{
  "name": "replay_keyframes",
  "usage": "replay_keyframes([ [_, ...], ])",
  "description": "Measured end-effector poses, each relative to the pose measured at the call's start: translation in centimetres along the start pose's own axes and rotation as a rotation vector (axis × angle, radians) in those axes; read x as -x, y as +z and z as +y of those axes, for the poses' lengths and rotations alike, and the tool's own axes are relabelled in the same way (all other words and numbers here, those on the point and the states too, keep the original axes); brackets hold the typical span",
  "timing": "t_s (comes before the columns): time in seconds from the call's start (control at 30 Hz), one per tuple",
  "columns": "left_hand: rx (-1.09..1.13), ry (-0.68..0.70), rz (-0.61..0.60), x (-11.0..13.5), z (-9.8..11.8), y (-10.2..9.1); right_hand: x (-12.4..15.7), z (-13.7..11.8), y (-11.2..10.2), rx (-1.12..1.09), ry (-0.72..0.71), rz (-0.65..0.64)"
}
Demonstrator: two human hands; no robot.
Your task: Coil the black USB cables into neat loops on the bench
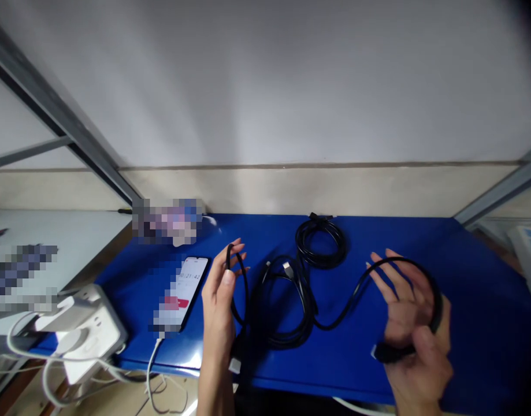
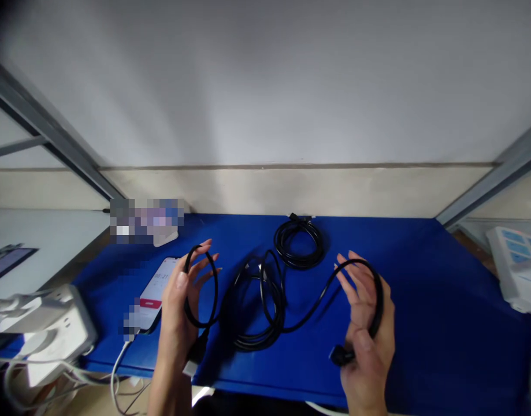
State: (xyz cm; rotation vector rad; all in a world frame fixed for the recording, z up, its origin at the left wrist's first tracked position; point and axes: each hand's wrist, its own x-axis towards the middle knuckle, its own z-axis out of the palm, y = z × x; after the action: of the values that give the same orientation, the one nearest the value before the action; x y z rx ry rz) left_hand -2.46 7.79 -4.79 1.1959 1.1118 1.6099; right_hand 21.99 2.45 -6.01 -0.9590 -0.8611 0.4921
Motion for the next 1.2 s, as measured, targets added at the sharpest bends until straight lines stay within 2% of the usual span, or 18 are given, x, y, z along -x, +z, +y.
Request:
replay_keyframes([
  [0.1, 0.073, -0.003, 0.082, -0.4, 0.2, -0.3, -1.3, 0.1, -1.1, -0.015, 0.061, 0.244],
  [0.17, 0.14, -0.016, 0.121, -0.6, 0.5, -0.5, -2.1, 0.3, -2.3, -0.033, 0.207, 0.395],
  [0.23, 0.191, -0.032, 0.142, -0.8, 0.7, -0.7, -2.8, 0.4, -3.3, -0.052, 0.368, 0.446],
  [0.33, 0.187, -0.063, 0.127, -0.9, 0.7, -0.6, -3.1, 1.0, -3.6, -0.032, 0.495, 0.384],
  [0.5, -0.003, -0.051, 0.009, -0.6, 0.0, 0.3, -2.6, 2.4, -1.7, 0.053, 0.579, 0.185],
  [0.63, -0.138, -0.046, -0.052, -0.4, 0.0, 0.7, -2.2, 3.1, -1.4, 0.19, 0.57, 0.004],
  [0.8, -0.333, -0.181, -0.083, -0.6, 0.2, 1.1, -1.9, 3.5, -1.8, 0.249, 0.538, -0.103],
  [0.97, -0.321, -0.165, -0.112, -0.6, 0.4, 1.3, -1.7, 3.9, -1.5, 0.246, 0.549, -0.099],
  [1.1, -0.186, -0.126, -0.114, -0.3, 0.1, 1.1, -1.7, 3.8, -1.3, 0.179, 0.522, -0.019],
  [1.2, -0.07, -0.134, -0.062, -0.2, -0.2, 1.3, -1.8, 3.2, -1.1, 0.065, 0.55, 0.034],
])
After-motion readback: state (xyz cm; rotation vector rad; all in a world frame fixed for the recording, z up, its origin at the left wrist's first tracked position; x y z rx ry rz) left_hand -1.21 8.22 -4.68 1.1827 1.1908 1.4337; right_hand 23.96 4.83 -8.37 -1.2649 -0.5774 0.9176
